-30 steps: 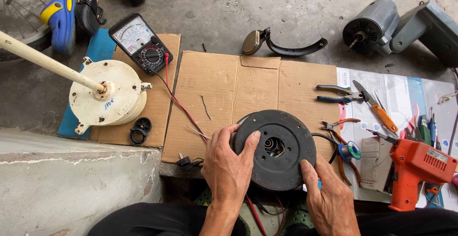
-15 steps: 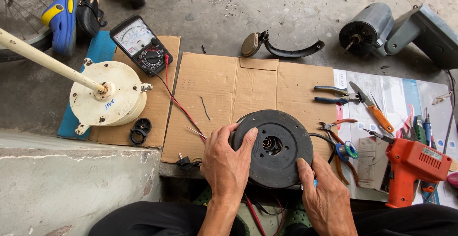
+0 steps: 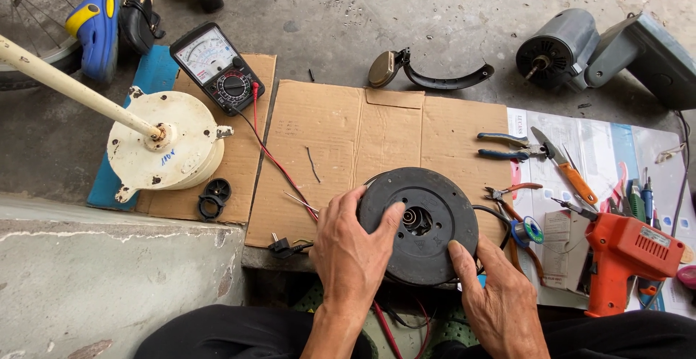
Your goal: Final assembly and electrical testing of a heating unit motor using a multimeter and hand tools.
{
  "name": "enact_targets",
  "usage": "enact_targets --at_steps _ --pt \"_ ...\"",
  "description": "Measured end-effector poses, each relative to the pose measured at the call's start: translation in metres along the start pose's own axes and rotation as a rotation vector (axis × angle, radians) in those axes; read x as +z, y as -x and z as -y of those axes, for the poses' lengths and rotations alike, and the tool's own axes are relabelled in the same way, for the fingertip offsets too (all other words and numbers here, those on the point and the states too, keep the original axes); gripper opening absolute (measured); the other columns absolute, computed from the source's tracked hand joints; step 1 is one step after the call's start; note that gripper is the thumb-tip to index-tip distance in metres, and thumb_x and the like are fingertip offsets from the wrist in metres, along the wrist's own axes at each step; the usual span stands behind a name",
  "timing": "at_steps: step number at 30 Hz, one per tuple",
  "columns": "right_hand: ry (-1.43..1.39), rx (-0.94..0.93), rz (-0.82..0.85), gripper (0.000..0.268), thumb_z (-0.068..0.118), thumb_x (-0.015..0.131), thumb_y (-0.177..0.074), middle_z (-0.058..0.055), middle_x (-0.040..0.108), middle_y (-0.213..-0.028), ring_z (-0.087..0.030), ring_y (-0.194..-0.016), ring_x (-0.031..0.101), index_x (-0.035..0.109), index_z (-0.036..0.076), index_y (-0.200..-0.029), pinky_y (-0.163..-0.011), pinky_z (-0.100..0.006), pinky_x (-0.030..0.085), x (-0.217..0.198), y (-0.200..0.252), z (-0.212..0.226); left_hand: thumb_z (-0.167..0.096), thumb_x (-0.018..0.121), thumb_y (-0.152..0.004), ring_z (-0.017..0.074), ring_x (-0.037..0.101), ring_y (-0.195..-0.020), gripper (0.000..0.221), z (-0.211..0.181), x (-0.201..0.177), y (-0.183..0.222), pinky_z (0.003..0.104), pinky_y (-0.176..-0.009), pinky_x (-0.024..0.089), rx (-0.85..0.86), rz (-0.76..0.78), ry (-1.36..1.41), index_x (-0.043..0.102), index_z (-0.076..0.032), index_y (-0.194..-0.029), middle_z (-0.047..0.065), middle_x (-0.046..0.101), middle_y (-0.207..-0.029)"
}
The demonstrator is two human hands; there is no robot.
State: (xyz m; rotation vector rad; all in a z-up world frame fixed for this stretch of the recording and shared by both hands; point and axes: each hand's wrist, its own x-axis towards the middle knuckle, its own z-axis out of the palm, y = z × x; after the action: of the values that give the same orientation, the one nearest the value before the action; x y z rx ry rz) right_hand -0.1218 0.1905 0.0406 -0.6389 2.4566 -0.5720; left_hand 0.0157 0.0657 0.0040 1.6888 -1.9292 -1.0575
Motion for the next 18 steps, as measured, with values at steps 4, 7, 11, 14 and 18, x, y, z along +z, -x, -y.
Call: enact_targets --at_steps 4,7,11,14,18 --pt "0.018 -0.013 -0.022 0.041 0.036 0.067 -0.102 -0.007 0.084 -0.129 -0.024 -0.105 0.083 0.079 0.013 -0.133 -0.087 -0.039 0.066 0.002 0.000 -0.003 -0.057 0.083 -0.089 0.0268 0.069 -0.122 0.074 -0.001 0.002 0.002 0.049 -0.086 0.063 0.067 -0.011 -0.014 0.065 -0.010 -0.142 0.008 0.073 -0.137" --pt "0.003 0.011 -0.016 0.041 0.038 0.067 -0.102 -0.007 0.084 -0.127 -0.023 -0.106 0.082 0.081 0.012 -0.131 -0.089 -0.039 0.064 0.001 0.003 0.000 -0.055 0.087 -0.083 0.0291 0.066 -0.127 0.082 -0.003 0.002 0.000 0.048 -0.099 0.059 0.080 0.012 -0.040 0.063 -0.007 -0.145 0.011 0.071 -0.141" --pt "-0.034 -0.014 -0.020 0.043 0.037 0.068 -0.100 -0.003 0.083 -0.133 -0.022 -0.114 0.081 0.079 0.015 -0.134 -0.096 -0.037 0.063 0.006 0.005 -0.009 -0.053 0.086 -0.085 0.0296 0.066 -0.130 0.079 -0.006 -0.002 0.001 0.048 -0.103 0.058 0.045 0.046 -0.069 0.062 -0.005 -0.143 0.012 0.071 -0.139" --pt "-0.037 -0.048 -0.068 0.044 0.041 0.070 -0.097 -0.001 0.085 -0.129 -0.023 -0.112 0.083 0.077 0.021 -0.136 -0.094 -0.037 0.064 0.012 -0.001 -0.022 -0.053 0.084 -0.086 0.0287 0.067 -0.127 0.073 -0.011 -0.002 0.000 0.046 -0.103 0.058 0.041 0.039 -0.093 0.064 -0.007 -0.139 0.009 0.073 -0.134" --pt "0.005 -0.056 -0.049 0.045 0.044 0.070 -0.097 0.007 0.083 -0.137 -0.020 -0.117 0.084 0.075 0.030 -0.139 -0.097 -0.037 0.065 0.017 -0.013 -0.035 -0.059 0.083 -0.083 0.0270 0.068 -0.124 0.072 -0.012 0.004 -0.005 0.045 -0.101 0.059 -0.007 0.022 -0.181 0.066 -0.012 -0.135 0.004 0.075 -0.131"
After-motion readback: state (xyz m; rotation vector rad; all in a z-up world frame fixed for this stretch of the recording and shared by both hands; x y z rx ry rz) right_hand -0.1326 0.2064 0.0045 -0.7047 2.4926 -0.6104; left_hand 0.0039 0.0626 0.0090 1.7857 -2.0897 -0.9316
